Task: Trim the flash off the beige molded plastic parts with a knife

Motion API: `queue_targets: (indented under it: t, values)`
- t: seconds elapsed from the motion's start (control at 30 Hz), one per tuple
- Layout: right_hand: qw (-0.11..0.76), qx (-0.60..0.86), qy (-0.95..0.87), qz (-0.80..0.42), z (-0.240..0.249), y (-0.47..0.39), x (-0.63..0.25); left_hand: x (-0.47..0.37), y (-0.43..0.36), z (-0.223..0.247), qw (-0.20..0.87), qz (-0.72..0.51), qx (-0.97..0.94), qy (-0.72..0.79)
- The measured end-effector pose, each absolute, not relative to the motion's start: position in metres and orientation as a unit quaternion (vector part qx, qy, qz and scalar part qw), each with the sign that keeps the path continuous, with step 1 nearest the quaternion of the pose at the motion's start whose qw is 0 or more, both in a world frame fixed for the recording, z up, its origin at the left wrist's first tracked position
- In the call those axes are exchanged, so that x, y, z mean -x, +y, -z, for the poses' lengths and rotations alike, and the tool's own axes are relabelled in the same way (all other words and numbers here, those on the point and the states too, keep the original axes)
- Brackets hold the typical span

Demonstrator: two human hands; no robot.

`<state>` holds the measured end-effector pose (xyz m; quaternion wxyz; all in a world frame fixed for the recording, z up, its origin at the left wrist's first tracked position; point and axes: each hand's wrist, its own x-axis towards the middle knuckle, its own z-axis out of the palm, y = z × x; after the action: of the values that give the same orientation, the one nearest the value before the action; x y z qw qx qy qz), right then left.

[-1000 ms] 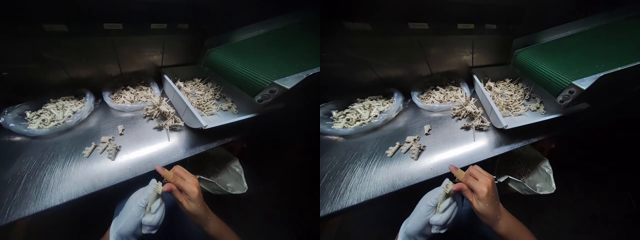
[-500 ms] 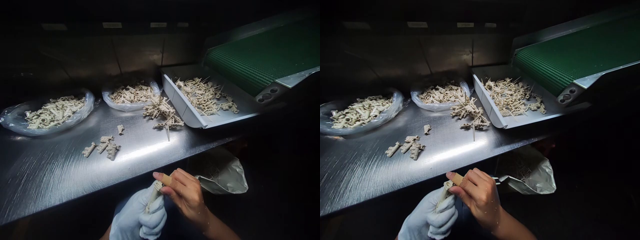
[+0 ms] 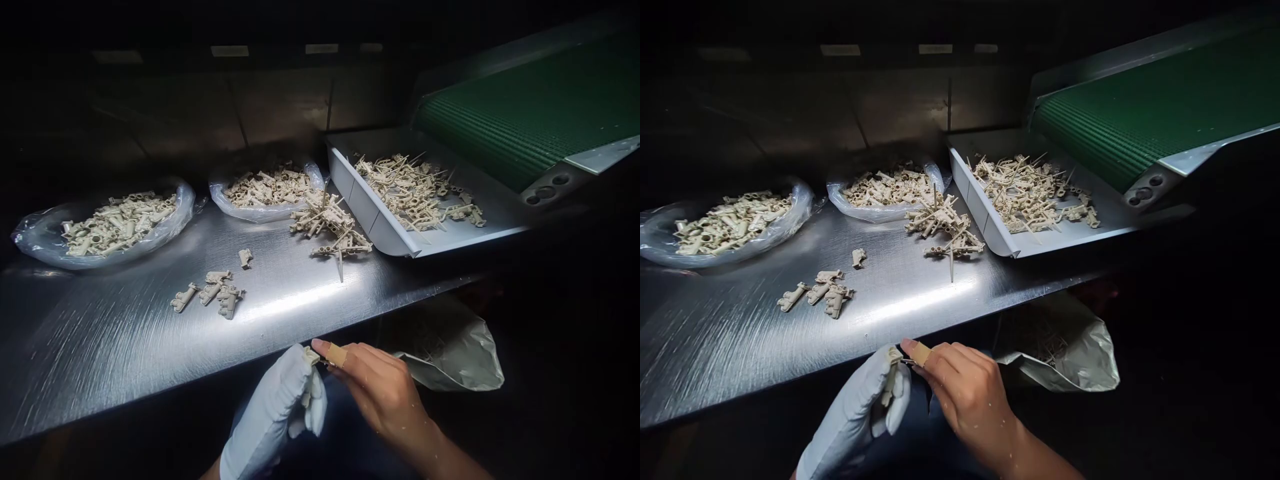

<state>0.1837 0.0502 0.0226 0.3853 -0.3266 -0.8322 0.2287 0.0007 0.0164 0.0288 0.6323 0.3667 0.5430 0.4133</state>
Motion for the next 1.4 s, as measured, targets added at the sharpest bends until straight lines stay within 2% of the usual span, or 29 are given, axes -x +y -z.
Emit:
queue_targets:
  t: [0.13,0.3,0.5,0.73,1.03,1.4]
  values:
    - [0.374,0.341,-0.832,-0.228,-0.027,0.051,-0.185,0.005,0.014,-0.024,0.622,-0.428,-0.399,0.520]
    - [0.364,0.332,-0.809,-0.322,-0.031,0.050,-0.190,0.011,0.008,-0.020,0.563,-0.459,-0.462,0.508]
    - [0.375,0.391,-0.718,-0.437,-0.026,0.047,-0.191,0.015,0.007,-0.019,0.483,-0.456,-0.534,0.523]
    - [0.373,0.413,-0.709,-0.434,-0.027,0.048,-0.189,0.014,0.004,-0.023,0.486,-0.442,-0.548,0.518]
    - [0.354,0.414,-0.702,-0.459,-0.027,0.050,-0.191,0.015,0.006,-0.025,0.390,-0.445,-0.625,0.510]
    - [0.374,0.428,-0.719,-0.400,-0.021,0.050,-0.185,0.015,0.009,-0.021,0.331,-0.428,-0.667,0.513]
